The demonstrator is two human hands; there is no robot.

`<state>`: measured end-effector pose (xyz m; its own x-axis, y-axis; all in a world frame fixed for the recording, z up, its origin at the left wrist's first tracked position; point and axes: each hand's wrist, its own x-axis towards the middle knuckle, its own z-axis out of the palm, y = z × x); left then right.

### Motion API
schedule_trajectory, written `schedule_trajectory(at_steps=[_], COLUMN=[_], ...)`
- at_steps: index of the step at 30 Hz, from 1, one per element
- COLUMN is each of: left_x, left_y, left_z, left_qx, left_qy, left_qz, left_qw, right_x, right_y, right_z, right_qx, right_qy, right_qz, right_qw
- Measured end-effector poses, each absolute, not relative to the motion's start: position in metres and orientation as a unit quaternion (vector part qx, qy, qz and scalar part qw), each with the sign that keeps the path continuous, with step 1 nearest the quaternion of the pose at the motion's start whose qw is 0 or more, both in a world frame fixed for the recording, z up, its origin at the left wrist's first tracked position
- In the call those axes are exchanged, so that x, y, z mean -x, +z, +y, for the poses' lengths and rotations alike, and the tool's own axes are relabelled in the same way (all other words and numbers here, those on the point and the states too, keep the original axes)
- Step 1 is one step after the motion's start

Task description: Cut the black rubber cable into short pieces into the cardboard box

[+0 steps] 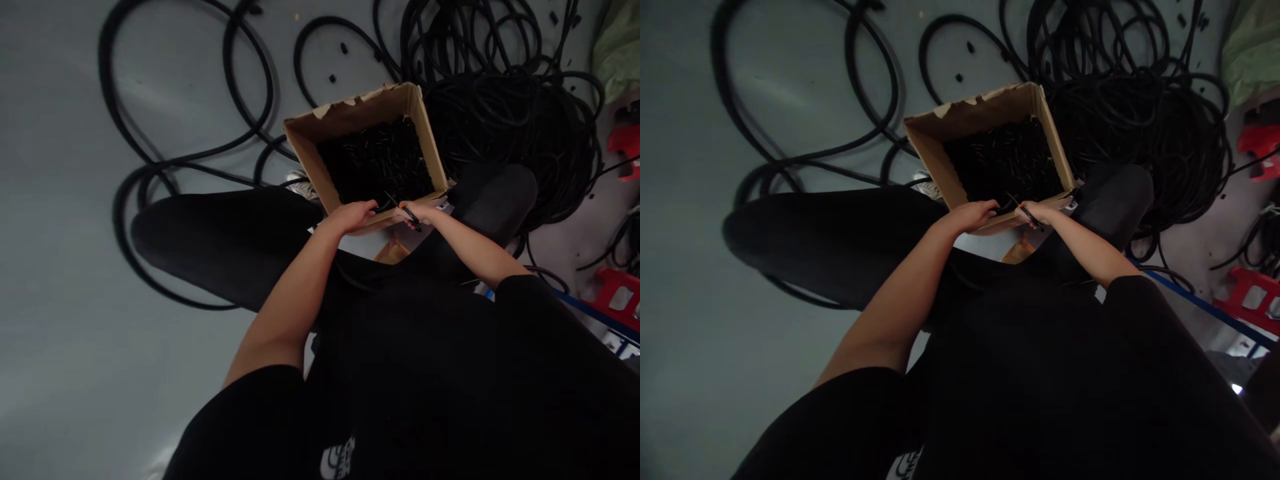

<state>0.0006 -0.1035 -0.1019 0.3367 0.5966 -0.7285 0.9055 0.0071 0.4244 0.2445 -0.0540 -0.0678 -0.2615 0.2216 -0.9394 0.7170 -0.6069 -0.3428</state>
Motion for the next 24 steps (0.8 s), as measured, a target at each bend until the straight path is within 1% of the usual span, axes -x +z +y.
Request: schedule_trajectory(at_steps=[3, 8, 13, 17, 21, 24], left_x=[0.005, 0.004, 0.0, -0.001, 0.0, 0.001], left_y=[-0.108, -0.107, -0.101, -0.098, -0.097, -0.097], left_z=[-0.097, -0.089, -0.09, -0.088, -0.084, -0.082], left_qx=[-0.682, -0.67, -0.66, -0.661, -0.669, -0.68], left_qy=[-0.156, -0.171, -0.185, -0.183, -0.174, -0.162], left_qz=[0.553, 0.573, 0.59, 0.586, 0.568, 0.536], left_qw=[0.453, 0.439, 0.427, 0.431, 0.447, 0.474], right_x=[-0.248, -0.255, -0.257, -0.256, -0.254, -0.253], right_y=[-0.075, -0.076, -0.072, -0.069, -0.062, -0.057], right_z=[-0.053, -0.057, -0.061, -0.062, -0.059, -0.056], right_qx=[-0.615, -0.574, -0.563, -0.565, -0.593, -0.603], right_qy=[-0.651, -0.657, -0.646, -0.644, -0.642, -0.657], right_qz=[0.415, 0.462, 0.49, 0.492, 0.47, 0.438], right_qw=[0.16, 0.16, 0.158, 0.156, 0.121, 0.113])
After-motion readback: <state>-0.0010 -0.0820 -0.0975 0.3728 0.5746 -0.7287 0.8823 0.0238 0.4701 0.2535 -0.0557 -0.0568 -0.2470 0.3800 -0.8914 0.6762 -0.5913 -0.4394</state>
